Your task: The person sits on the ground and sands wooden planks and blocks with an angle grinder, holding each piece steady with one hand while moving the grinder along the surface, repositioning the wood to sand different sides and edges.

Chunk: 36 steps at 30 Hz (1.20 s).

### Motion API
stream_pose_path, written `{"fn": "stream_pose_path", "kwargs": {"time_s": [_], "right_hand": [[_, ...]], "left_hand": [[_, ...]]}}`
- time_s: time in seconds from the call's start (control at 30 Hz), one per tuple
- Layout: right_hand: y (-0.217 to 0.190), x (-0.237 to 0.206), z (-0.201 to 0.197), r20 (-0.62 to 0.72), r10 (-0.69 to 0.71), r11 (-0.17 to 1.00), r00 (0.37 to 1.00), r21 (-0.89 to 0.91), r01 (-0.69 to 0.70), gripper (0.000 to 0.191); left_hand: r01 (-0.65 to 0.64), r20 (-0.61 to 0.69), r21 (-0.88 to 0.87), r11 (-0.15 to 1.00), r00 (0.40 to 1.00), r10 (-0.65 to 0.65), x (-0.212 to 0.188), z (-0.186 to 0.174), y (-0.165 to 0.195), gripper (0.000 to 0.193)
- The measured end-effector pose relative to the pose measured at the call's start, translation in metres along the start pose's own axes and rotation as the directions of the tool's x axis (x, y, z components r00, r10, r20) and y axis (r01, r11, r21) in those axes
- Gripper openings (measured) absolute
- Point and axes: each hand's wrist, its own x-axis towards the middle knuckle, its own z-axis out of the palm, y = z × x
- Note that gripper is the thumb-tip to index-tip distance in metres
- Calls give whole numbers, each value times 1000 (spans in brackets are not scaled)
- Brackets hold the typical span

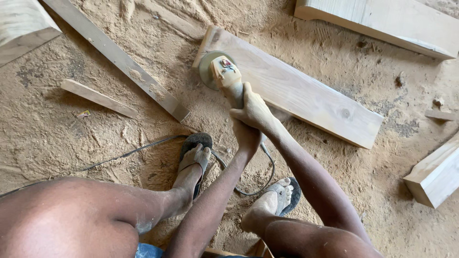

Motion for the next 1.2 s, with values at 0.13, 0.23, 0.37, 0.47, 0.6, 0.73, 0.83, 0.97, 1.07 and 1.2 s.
{"fn": "stream_pose_path", "kwargs": {"time_s": [0.13, 0.23, 0.37, 0.47, 0.6, 0.73, 0.83, 0.97, 1.07, 1.2], "right_hand": [[28, -23, -6, -7, 75, 997, 997, 11, -75, 73], [53, -46, -9, -39, 123, 992, 992, 19, -122, 76], [86, -79, -13, -59, 248, 969, 967, 33, -246, 80], [109, -102, -17, -80, 303, 953, 950, 57, -299, 88], [135, -131, -21, -103, 331, 942, 938, 88, -323, 80], [158, -156, -23, -103, 421, 906, 901, 101, -412, 76], [175, -173, -24, -116, 470, 881, 875, 114, -458, 75], [193, -196, -26, -161, 542, 840, 825, 119, -529, 76], [202, -214, -26, -196, 562, 825, 804, 205, -527, 76], [215, -232, -33, -247, 622, 783, 743, 220, -582, 73]], "left_hand": [[132, 76, 63, 989, 988, -137, -25, 18, 9, 62], [151, 136, 181, 972, 975, -177, -45, 33, 21, 63], [234, 144, 297, 926, 947, -286, -77, 52, 25, 63], [330, 232, 333, 883, 879, -416, -102, 68, 11, 63], [386, 257, -228, 894, 909, -327, -131, 96, -13, 49], [460, 365, -37, 887, 833, -416, -152, 106, -17, 53], [228, 386, 390, 892, 839, -383, -163, 107, -6, 59], [186, 422, 485, 855, 806, -414, -171, 110, 13, 68], [233, 473, 491, 839, 737, -482, -179, 114, 20, 69], [216, 514, 521, 826, 693, -506, -190, 128, 16, 73]]}}
